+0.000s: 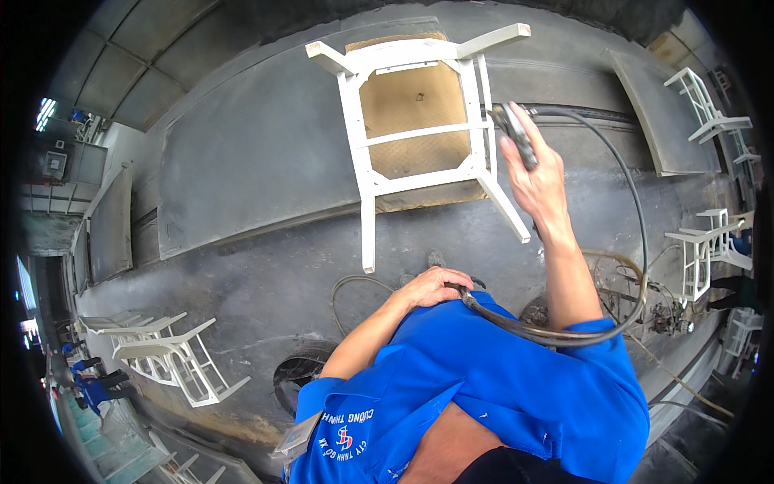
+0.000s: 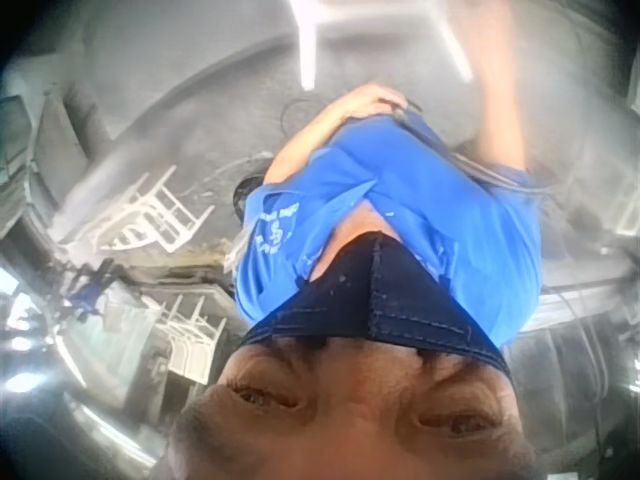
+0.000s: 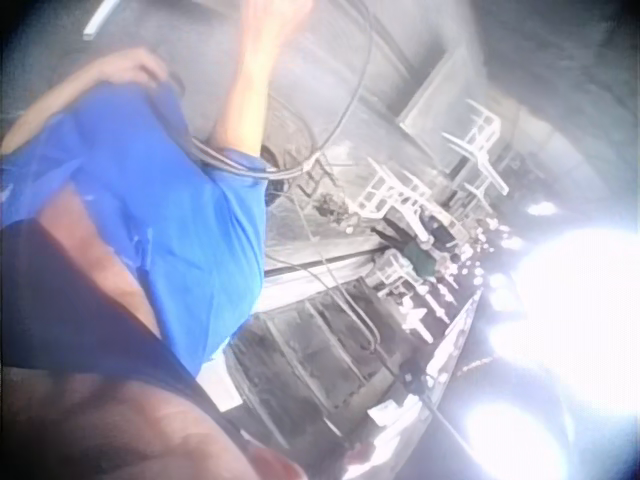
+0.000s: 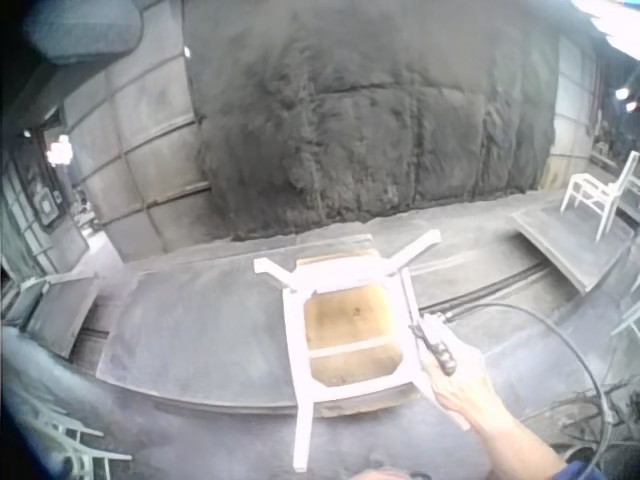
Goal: The person picks up a white chair frame, places it on a board, and uses a spray gun to apply paint to the frame. They rotate the chair to cover different sides and then place it aside.
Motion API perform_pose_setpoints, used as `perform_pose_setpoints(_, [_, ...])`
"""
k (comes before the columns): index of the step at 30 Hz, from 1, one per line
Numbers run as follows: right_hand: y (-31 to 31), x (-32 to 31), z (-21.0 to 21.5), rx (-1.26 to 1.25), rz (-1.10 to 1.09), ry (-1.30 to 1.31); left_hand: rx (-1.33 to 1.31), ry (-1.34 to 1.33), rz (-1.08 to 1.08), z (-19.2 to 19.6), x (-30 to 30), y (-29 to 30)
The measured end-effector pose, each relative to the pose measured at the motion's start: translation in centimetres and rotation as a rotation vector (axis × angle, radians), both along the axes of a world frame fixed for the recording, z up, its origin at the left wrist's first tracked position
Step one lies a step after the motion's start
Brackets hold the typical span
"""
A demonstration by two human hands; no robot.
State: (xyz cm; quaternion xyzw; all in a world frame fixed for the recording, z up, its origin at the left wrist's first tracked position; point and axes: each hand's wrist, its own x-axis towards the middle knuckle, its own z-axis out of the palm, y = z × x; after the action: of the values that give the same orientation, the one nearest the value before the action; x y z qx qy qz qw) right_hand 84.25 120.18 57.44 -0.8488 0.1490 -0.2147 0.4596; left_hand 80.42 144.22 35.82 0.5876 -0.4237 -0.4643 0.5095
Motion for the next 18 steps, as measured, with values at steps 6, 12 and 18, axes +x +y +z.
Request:
perform_pose_setpoints(6, [1.7,5.4,-0.6,0.087,0.126,0.023,0.066,0.081,0.040,0.3,-0.1,1.7])
perform_pose_setpoints(12, [2.7,4.4,-0.8,-0.036,-0.064,-0.065,0.056,0.078,-0.023,0.3,1.7,3.9])
perform_pose_setpoints(18, [7.5,-4.9,-3.9,0.033,-0.237,0.153,0.016,0.064,-0.165,-0.8,3.7,9.3])
